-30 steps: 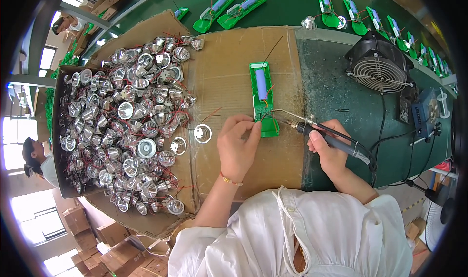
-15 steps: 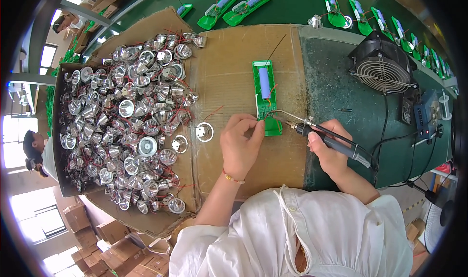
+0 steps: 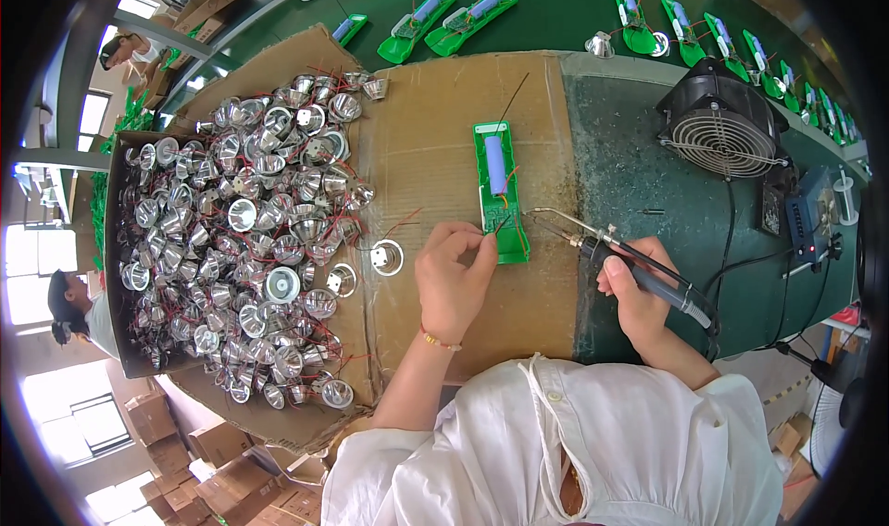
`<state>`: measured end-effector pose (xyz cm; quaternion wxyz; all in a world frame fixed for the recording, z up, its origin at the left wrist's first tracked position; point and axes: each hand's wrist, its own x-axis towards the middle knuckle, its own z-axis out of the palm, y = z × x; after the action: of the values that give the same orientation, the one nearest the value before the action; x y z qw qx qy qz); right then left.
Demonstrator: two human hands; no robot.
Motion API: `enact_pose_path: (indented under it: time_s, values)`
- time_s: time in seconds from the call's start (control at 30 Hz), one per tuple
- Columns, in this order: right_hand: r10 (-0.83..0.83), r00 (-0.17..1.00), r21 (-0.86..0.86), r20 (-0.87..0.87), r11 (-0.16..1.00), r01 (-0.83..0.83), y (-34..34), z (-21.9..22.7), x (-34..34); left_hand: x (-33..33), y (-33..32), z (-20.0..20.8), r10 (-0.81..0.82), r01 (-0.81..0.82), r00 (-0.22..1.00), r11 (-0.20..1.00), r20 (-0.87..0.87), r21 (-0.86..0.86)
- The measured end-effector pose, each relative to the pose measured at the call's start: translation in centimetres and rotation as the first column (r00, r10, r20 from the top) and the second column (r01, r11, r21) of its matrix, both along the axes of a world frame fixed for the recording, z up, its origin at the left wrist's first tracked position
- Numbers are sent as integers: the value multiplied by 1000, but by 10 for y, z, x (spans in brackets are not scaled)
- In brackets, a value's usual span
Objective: Soldering wires onto a circuit board and assembling electronic components for a light fixture.
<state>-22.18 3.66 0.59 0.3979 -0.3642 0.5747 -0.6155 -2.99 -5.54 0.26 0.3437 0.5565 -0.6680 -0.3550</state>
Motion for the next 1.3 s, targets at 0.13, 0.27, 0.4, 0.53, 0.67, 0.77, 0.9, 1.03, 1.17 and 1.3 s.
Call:
enact_pose_path:
  time_s: [0.13, 0.27, 0.4, 0.53, 0.67, 0.77, 0.9, 1.03, 1.17, 1.3]
  values:
    - [-10, 999, 15, 35, 1000, 10, 4, -1, -6, 2, 0, 2, -11, 12, 1000, 1000, 25, -29]
    - [-43, 999, 2, 9, 999, 43, 14, -4, -20, 6, -1, 9, 203, -152, 958, 959, -201, 240]
    - [-78, 996, 37, 42, 996, 77, 15, -17, -30, 8, -23, 2, -223, 174, 952, 957, 207, 233]
    - [-96, 995, 60, -27, 993, 98, 9, -26, -33, -51, -104, 21, -291, 280, 884, 956, 365, 85]
    - [-106, 992, 125, 69, 987, 96, 4, -20, -30, -118, -204, 31, -161, 175, 962, 984, 222, -44]
    - [-92, 996, 105, -1, 990, 92, 6, -33, -31, -133, -263, 14, -11, 9, 1000, 993, -10, -114]
    - [-104, 994, 141, 45, 985, 97, 8, -32, -39, -131, -242, 45, 93, 106, 652, 971, 753, -212]
    - [-62, 995, 126, 79, 991, 52, 6, -27, -36, -90, -238, 13, -4, 185, 645, 971, 764, -151]
    - [-75, 992, 128, 100, 990, 62, 5, -28, -36, -77, -189, 20, 58, 249, 666, 922, 743, -295]
    - [-92, 993, 130, 68, 988, 82, 5, -21, -36, -49, -89, 27, 40, 307, 749, 863, 661, -401]
